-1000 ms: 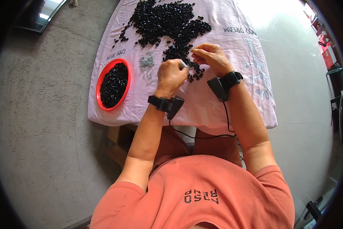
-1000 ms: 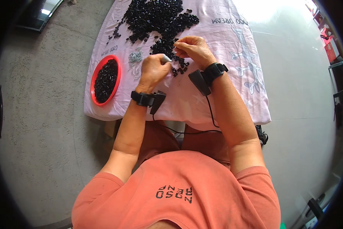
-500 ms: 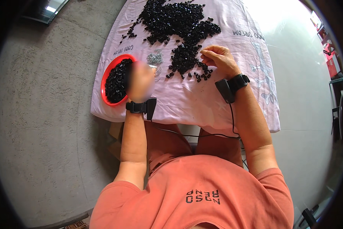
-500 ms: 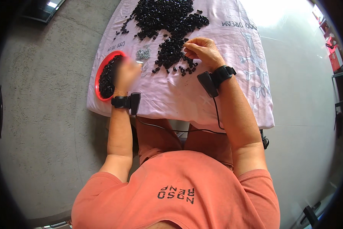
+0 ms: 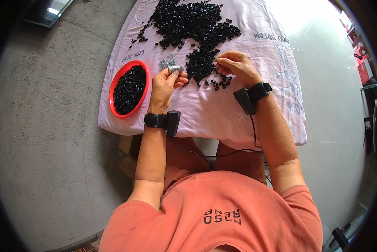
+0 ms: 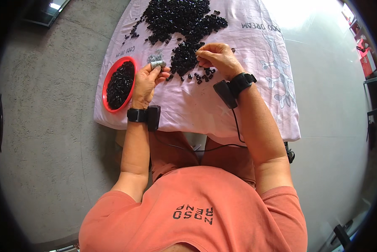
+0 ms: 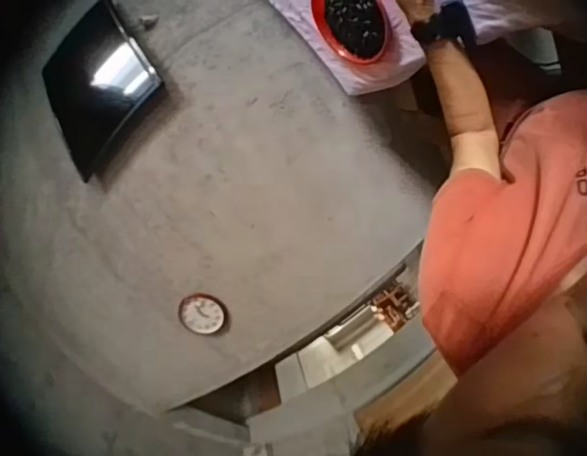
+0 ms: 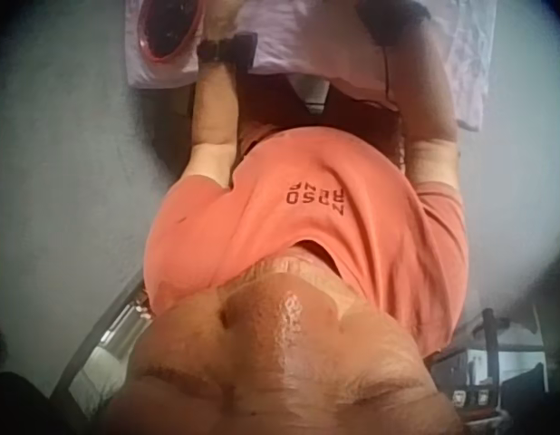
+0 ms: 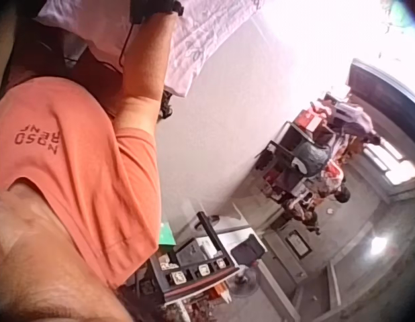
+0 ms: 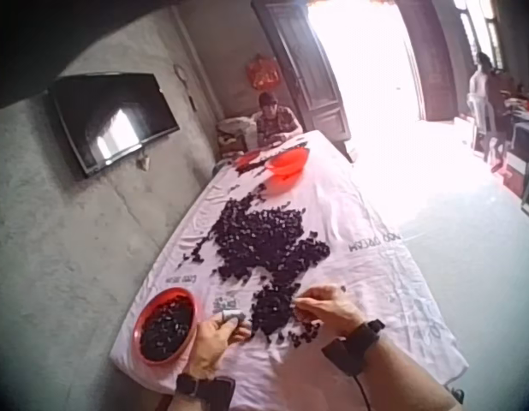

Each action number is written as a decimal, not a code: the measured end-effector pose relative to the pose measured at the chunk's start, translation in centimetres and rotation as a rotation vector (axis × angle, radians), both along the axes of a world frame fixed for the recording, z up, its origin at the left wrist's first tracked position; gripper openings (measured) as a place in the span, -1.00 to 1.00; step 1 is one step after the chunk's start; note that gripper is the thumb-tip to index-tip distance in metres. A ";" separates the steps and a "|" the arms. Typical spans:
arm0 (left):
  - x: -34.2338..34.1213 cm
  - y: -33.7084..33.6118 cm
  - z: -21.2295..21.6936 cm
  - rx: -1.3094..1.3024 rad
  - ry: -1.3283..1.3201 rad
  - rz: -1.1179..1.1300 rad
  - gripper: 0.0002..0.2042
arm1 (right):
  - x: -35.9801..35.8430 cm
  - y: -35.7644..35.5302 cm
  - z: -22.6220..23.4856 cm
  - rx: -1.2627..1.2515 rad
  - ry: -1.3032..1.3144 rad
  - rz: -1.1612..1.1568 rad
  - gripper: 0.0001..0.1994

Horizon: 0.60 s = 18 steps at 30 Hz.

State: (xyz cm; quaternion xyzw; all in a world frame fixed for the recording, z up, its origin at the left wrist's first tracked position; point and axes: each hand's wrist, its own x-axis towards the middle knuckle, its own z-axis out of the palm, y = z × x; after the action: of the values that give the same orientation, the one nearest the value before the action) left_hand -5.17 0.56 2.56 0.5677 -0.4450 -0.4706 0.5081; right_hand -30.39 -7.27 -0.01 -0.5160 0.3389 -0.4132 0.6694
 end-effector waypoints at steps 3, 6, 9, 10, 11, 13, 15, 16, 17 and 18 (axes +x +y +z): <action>-1.6 -0.3 0.4 0.002 0.036 0.016 -0.87 | 0.2 0.0 -0.2 -0.001 0.004 0.051 -0.82; -2.7 -0.6 0.1 -0.030 0.046 0.014 -0.87 | 0.5 0.0 -0.2 -0.019 0.018 0.101 -0.83; -4.4 -0.9 0.1 -0.049 0.014 0.050 -0.86 | 0.7 0.4 -0.1 -0.024 0.039 0.126 -0.83; -4.7 -1.1 0.1 -0.058 0.007 0.063 -0.86 | 0.8 0.5 -0.1 -0.021 0.038 0.136 -0.83; -5.1 -1.2 0.1 -0.066 0.001 0.076 -0.86 | 0.9 0.6 0.0 -0.017 0.038 0.147 -0.83; -5.9 -1.4 0.0 -0.103 -0.009 0.094 -0.86 | 0.9 0.6 0.2 -0.034 0.055 0.165 -0.82; -6.7 -1.7 -0.2 -0.140 -0.018 0.116 -0.85 | 0.9 0.7 0.3 -0.033 0.055 0.165 -0.80; -7.0 -1.5 0.1 -0.116 -0.034 0.105 -0.86 | 0.9 0.8 0.4 -0.034 0.046 0.168 -0.80; -7.3 -1.6 0.1 -0.131 -0.035 0.108 -0.86 | 0.8 0.8 0.5 -0.034 0.037 0.172 -0.79; -7.5 -1.7 0.0 -0.145 -0.037 0.111 -0.85 | 0.8 0.9 0.6 -0.034 0.028 0.176 -0.79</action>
State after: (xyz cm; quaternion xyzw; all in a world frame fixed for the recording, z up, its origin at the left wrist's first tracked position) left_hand -12.71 -1.15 2.54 0.5618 -0.4549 -0.3977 0.5650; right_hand -29.56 -6.40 0.55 -0.5610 0.2943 -0.3511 0.6895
